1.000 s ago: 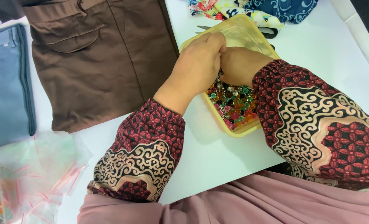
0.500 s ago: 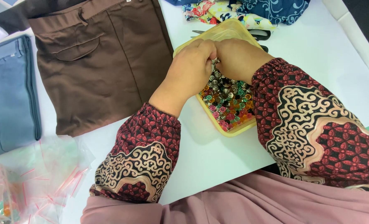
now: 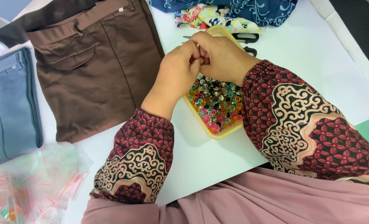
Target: Picking up small pink buttons and placing them into small plastic zip-lock bags for packaging.
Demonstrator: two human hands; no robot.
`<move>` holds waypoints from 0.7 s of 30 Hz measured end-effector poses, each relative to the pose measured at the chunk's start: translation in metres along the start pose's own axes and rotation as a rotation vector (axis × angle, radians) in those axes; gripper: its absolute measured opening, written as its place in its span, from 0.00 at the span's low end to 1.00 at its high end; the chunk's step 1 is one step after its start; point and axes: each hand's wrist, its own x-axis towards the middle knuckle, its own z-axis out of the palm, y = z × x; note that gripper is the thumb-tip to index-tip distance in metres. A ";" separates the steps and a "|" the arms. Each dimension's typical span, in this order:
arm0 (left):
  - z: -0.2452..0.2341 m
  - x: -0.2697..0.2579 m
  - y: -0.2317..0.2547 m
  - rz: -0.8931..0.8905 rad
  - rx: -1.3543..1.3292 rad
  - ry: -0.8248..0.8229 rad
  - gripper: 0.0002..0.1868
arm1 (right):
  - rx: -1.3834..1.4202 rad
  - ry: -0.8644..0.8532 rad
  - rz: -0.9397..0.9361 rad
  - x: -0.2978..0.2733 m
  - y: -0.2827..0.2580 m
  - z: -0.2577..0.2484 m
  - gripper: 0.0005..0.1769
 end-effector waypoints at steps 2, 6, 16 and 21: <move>-0.001 0.000 -0.002 -0.013 -0.022 0.011 0.07 | 0.033 -0.009 0.000 -0.001 -0.006 -0.003 0.20; 0.001 -0.001 -0.002 0.040 -0.052 0.126 0.10 | 0.072 0.020 -0.081 0.002 0.006 0.001 0.22; -0.057 -0.077 0.036 0.177 -0.311 0.234 0.10 | -0.203 0.184 -0.282 -0.034 -0.071 -0.016 0.05; -0.109 -0.174 0.035 0.096 -0.235 -0.020 0.10 | -0.093 -0.023 -0.540 -0.101 -0.153 0.048 0.08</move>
